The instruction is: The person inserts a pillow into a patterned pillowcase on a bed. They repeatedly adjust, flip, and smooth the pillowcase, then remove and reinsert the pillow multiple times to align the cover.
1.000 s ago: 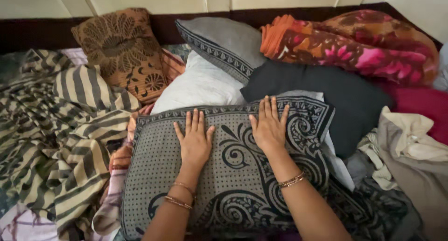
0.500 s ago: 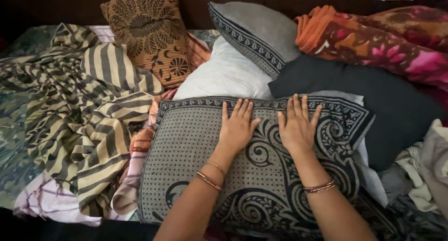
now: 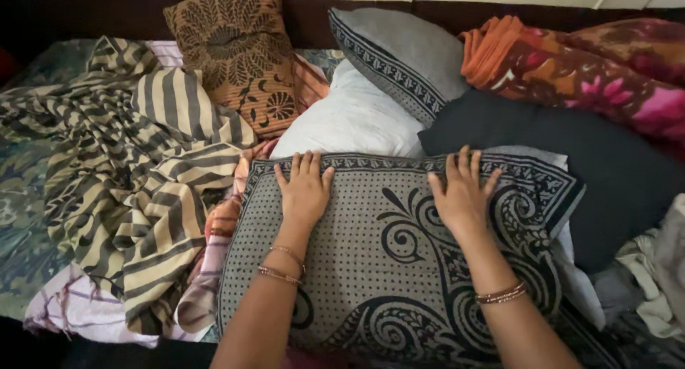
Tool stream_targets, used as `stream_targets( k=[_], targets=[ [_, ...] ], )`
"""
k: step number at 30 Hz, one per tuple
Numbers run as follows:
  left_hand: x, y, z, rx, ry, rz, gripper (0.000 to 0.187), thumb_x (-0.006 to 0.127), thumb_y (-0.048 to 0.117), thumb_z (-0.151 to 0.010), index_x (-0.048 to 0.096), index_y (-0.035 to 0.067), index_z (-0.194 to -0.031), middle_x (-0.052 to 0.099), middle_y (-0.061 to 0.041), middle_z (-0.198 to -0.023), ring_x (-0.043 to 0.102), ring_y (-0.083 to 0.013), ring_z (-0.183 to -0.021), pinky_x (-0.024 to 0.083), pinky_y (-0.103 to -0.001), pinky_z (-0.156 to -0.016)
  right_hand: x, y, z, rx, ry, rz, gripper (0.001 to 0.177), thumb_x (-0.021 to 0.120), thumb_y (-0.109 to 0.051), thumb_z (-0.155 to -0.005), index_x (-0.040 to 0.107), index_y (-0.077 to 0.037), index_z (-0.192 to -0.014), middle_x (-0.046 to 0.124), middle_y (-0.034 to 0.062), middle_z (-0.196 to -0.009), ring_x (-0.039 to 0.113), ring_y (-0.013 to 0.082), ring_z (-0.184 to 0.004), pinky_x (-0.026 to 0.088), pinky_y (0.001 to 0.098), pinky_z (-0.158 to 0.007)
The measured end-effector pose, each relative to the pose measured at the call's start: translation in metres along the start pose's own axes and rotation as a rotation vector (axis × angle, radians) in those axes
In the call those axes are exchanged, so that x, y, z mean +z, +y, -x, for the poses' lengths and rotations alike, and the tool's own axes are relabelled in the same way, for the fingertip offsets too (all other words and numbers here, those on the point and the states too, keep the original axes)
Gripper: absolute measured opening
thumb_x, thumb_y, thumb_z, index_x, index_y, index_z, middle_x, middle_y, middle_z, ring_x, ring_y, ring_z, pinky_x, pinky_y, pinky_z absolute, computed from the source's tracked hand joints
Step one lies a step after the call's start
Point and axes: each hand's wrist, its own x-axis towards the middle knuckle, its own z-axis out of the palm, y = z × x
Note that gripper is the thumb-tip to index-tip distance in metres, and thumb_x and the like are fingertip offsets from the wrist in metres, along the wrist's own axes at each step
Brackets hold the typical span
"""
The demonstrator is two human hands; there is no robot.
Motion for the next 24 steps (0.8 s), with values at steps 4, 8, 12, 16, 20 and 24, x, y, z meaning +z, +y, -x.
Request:
stream_targets(
  k=[4, 8, 12, 16, 20, 24],
  targets=[
    [0.004, -0.004, 0.0, -0.006, 0.029, 0.018, 0.06, 0.042, 0.05, -0.104, 0.05, 0.01, -0.149, 0.049, -0.01, -0.155, 0.035, -0.0294, -0.149, 0.014, -0.067, -0.119, -0.043, -0.053, -0.027, -0.117, 0.214, -0.177, 0.072, 0.047, -0.045, -0.107, 0.032, 0.001, -0.16, 0.017, 0.0263, -0.172, 0.012, 0.0439, -0.159, 0.003, 0.0683, -0.122],
    [0.002, -0.003, 0.005, -0.014, 0.032, 0.03, 0.06, 0.043, 0.05, -0.104, 0.051, 0.01, -0.149, 0.05, -0.009, -0.154, 0.037, -0.0287, -0.149, 0.015, -0.066, -0.119, -0.01, -0.087, -0.018, -0.274, 0.182, -0.022, 0.076, 0.043, -0.051, -0.107, 0.034, 0.003, -0.16, 0.025, 0.0206, -0.17, 0.018, 0.0362, -0.159, 0.004, 0.0679, -0.124],
    [0.0, 0.002, 0.001, -0.031, 0.022, 0.017, 0.057, 0.041, 0.049, -0.105, 0.051, 0.013, -0.148, 0.05, -0.007, -0.155, 0.037, -0.0262, -0.149, 0.015, -0.066, -0.121, 0.045, -0.074, -0.001, -0.153, -0.13, -0.007, 0.074, 0.039, -0.056, -0.102, 0.036, -0.005, -0.157, 0.034, 0.0123, -0.164, 0.024, 0.0291, -0.152, 0.006, 0.0577, -0.123],
    [-0.013, -0.007, 0.005, -0.069, -0.058, -0.018, 0.06, 0.04, 0.053, -0.104, 0.043, 0.019, -0.153, 0.042, -0.007, -0.16, 0.033, -0.0276, -0.15, 0.015, -0.067, -0.119, 0.045, -0.053, 0.006, -0.14, -0.195, 0.07, 0.07, 0.036, -0.055, -0.103, 0.037, -0.011, -0.157, 0.033, 0.0097, -0.165, 0.023, 0.0281, -0.154, 0.007, 0.0544, -0.124],
    [-0.037, -0.052, 0.04, -0.149, -0.1, -0.05, 0.068, 0.04, 0.059, -0.102, 0.034, 0.023, -0.159, 0.034, -0.01, -0.163, 0.032, -0.033, -0.149, 0.017, -0.068, -0.115, 0.0, 0.011, 0.048, -0.165, -0.052, 0.229, 0.069, 0.037, -0.054, -0.102, 0.033, -0.012, -0.157, 0.031, 0.0125, -0.166, 0.022, 0.0303, -0.153, 0.009, 0.0557, -0.121],
    [-0.049, -0.092, 0.089, -0.244, -0.149, 0.083, 0.071, 0.039, 0.06, -0.099, 0.032, 0.024, -0.161, 0.032, -0.014, -0.165, 0.032, -0.0386, -0.148, 0.025, -0.064, -0.112, -0.023, 0.082, 0.108, 0.001, -0.043, 0.166, 0.071, 0.039, -0.052, -0.102, 0.029, -0.014, -0.16, 0.029, 0.012, -0.167, 0.024, 0.0344, -0.152, 0.014, 0.0593, -0.116]
  ],
)
